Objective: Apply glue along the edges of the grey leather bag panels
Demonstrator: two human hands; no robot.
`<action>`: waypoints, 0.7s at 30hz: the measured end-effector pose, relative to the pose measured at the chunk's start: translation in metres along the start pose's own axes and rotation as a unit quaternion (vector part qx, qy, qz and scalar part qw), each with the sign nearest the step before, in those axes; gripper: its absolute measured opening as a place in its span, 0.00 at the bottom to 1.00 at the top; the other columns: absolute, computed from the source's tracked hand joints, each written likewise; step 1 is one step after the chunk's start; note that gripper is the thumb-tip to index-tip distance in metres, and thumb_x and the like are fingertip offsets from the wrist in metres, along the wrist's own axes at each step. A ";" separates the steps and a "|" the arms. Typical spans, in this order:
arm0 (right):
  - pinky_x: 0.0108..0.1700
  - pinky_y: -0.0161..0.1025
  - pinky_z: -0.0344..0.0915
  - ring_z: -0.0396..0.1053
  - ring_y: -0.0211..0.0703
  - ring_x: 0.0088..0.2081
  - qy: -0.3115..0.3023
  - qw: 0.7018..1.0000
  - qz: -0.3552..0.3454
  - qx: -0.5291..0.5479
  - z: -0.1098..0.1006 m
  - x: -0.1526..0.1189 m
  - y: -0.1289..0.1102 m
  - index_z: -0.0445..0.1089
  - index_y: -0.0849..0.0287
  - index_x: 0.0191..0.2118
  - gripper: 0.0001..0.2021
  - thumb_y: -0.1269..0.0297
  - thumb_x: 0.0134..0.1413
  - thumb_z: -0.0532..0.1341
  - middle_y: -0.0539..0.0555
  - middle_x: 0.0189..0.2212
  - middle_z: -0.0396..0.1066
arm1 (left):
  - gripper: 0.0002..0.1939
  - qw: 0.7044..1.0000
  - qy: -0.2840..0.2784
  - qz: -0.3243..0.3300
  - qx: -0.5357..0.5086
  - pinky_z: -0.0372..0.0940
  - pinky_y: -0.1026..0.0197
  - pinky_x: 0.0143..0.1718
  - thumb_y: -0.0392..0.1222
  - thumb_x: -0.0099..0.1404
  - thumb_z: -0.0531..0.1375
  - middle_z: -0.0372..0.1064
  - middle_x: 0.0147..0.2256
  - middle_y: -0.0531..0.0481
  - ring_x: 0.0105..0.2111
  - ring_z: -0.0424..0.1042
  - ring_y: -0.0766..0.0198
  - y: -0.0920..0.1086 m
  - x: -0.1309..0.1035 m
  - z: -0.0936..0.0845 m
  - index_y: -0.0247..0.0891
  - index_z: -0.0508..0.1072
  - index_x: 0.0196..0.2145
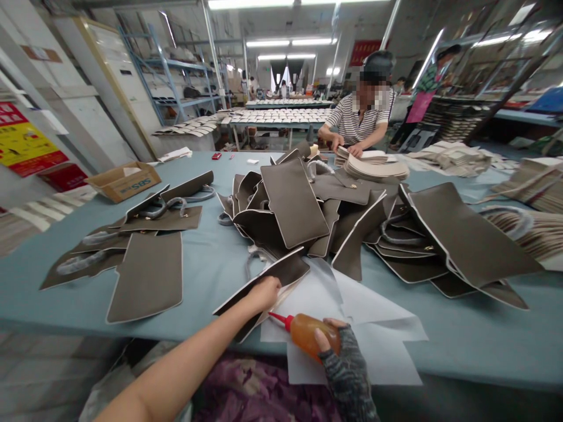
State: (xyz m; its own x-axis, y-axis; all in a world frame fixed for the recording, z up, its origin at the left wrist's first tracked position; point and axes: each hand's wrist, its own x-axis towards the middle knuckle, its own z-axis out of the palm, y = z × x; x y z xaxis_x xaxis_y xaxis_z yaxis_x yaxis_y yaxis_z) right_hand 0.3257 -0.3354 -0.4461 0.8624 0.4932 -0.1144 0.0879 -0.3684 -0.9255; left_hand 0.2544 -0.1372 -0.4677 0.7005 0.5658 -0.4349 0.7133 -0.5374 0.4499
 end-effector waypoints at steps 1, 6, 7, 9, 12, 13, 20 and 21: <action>0.40 0.47 0.64 0.67 0.48 0.35 0.000 1.000 0.001 -0.002 0.001 -0.001 0.000 0.64 0.57 0.36 0.22 0.43 0.42 0.58 0.55 0.33 0.68 | 0.10 1.000 0.001 0.001 -0.001 0.65 0.51 0.46 0.43 0.66 0.55 0.70 0.41 0.47 0.42 0.70 0.61 0.000 0.000 0.000 0.34 0.71 0.39; 0.40 0.45 0.66 0.68 0.48 0.34 0.003 1.000 -0.016 -0.009 0.003 -0.003 0.004 0.65 0.57 0.36 0.21 0.45 0.43 0.58 0.55 0.33 0.69 | 0.10 1.000 0.006 0.009 -0.004 0.64 0.51 0.46 0.43 0.66 0.54 0.70 0.40 0.47 0.41 0.70 0.61 -0.001 0.000 0.000 0.34 0.71 0.38; 0.39 0.45 0.66 0.68 0.47 0.34 0.000 1.000 -0.020 -0.011 0.003 -0.004 0.005 0.65 0.57 0.36 0.20 0.45 0.43 0.58 0.55 0.33 0.69 | 0.10 1.000 0.007 0.012 -0.005 0.64 0.51 0.45 0.43 0.66 0.54 0.70 0.40 0.48 0.41 0.70 0.61 -0.001 -0.001 0.000 0.34 0.71 0.38; 0.39 0.44 0.67 0.69 0.46 0.33 -0.008 1.000 -0.021 -0.010 0.002 -0.004 0.006 0.65 0.57 0.36 0.19 0.46 0.44 0.59 0.54 0.33 0.69 | 0.11 1.000 0.010 0.016 -0.006 0.64 0.51 0.45 0.43 0.66 0.54 0.71 0.39 0.48 0.41 0.70 0.61 -0.001 -0.001 0.000 0.34 0.71 0.38; 0.37 0.42 0.68 0.70 0.46 0.32 -0.015 1.000 -0.020 0.000 0.002 -0.006 0.004 0.65 0.56 0.34 0.17 0.48 0.44 0.60 0.54 0.31 0.70 | 0.11 1.000 0.011 0.022 -0.009 0.64 0.51 0.45 0.44 0.66 0.54 0.71 0.39 0.48 0.41 0.70 0.62 -0.002 -0.001 0.001 0.34 0.71 0.37; 0.36 0.42 0.68 0.70 0.46 0.32 -0.015 1.000 -0.019 0.002 0.002 -0.007 0.003 0.66 0.56 0.34 0.16 0.49 0.43 0.61 0.53 0.31 0.71 | 0.11 1.000 0.011 0.024 -0.010 0.64 0.52 0.45 0.44 0.66 0.54 0.71 0.39 0.48 0.41 0.70 0.62 -0.002 -0.001 0.001 0.34 0.71 0.37; 0.32 0.41 0.69 0.71 0.45 0.28 -0.017 0.999 0.011 0.046 0.004 -0.010 -0.001 0.65 0.56 0.32 0.13 0.53 0.42 0.63 0.52 0.27 0.71 | 0.11 0.999 0.008 0.032 -0.015 0.64 0.51 0.45 0.44 0.66 0.54 0.71 0.39 0.48 0.41 0.70 0.61 -0.005 0.000 0.002 0.34 0.71 0.37; 0.32 0.41 0.70 0.71 0.46 0.28 -0.017 0.999 0.010 0.045 0.004 -0.010 0.000 0.65 0.56 0.32 0.14 0.53 0.42 0.63 0.52 0.28 0.71 | 0.11 0.999 0.009 0.033 -0.015 0.64 0.51 0.45 0.44 0.66 0.54 0.71 0.39 0.48 0.41 0.70 0.61 -0.006 0.000 0.003 0.34 0.71 0.37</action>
State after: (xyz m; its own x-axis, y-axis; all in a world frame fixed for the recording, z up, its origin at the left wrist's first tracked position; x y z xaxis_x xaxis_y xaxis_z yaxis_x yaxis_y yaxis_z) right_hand 0.3150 -0.3370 -0.4465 0.8457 0.5138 -0.1443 0.0242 -0.3070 -0.9514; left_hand 0.2504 -0.1358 -0.4723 0.7448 0.5410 -0.3907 0.6652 -0.5546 0.5000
